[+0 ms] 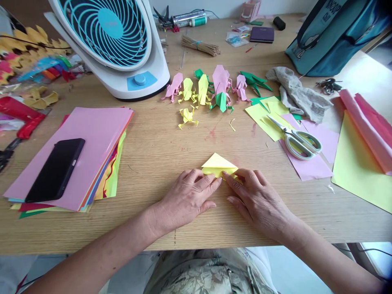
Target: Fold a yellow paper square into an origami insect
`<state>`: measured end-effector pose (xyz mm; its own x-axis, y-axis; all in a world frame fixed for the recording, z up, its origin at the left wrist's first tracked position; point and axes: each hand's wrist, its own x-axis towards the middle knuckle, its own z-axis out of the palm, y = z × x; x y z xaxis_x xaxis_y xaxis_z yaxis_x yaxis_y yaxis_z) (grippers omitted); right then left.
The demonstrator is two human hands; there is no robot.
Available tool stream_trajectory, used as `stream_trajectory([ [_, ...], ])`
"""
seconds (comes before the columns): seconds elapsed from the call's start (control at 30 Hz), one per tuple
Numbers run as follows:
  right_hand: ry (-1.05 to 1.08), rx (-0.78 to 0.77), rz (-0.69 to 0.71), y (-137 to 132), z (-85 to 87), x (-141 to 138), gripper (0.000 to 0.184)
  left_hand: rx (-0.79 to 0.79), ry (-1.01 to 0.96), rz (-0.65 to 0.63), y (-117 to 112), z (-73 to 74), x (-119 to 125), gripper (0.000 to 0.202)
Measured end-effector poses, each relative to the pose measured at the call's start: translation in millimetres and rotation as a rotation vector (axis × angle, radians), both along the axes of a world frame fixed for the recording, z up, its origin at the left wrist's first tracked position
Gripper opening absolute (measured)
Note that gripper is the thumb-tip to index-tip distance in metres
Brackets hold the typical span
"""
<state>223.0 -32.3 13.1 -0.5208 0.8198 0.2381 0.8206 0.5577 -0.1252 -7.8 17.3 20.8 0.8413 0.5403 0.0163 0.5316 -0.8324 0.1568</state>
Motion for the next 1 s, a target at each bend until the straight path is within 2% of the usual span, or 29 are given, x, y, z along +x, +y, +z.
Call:
stream_trajectory([
  [0.27,-0.031,0.028,-0.033,-2,-4.2,-3,0.051,0.089,0.055,0.202,-28,-2.8,19,0.055],
  [0.47,-0.034,-0.038,-0.062,-5,-9.0,0,0.051,0.151,0.038,0.164,-40,-14.1,31,0.067],
  [0.77,-0.013,-0.045,-0.062,-6,-7.5,1,0.049,0.123,0.072,0.152,-39,-19.8,21,0.074],
  [1.0,-0.051,-0.034,-0.065,-6,-8.4,1,0.049,0.096,0.103,0.212,-29,-14.0,4,0.073],
])
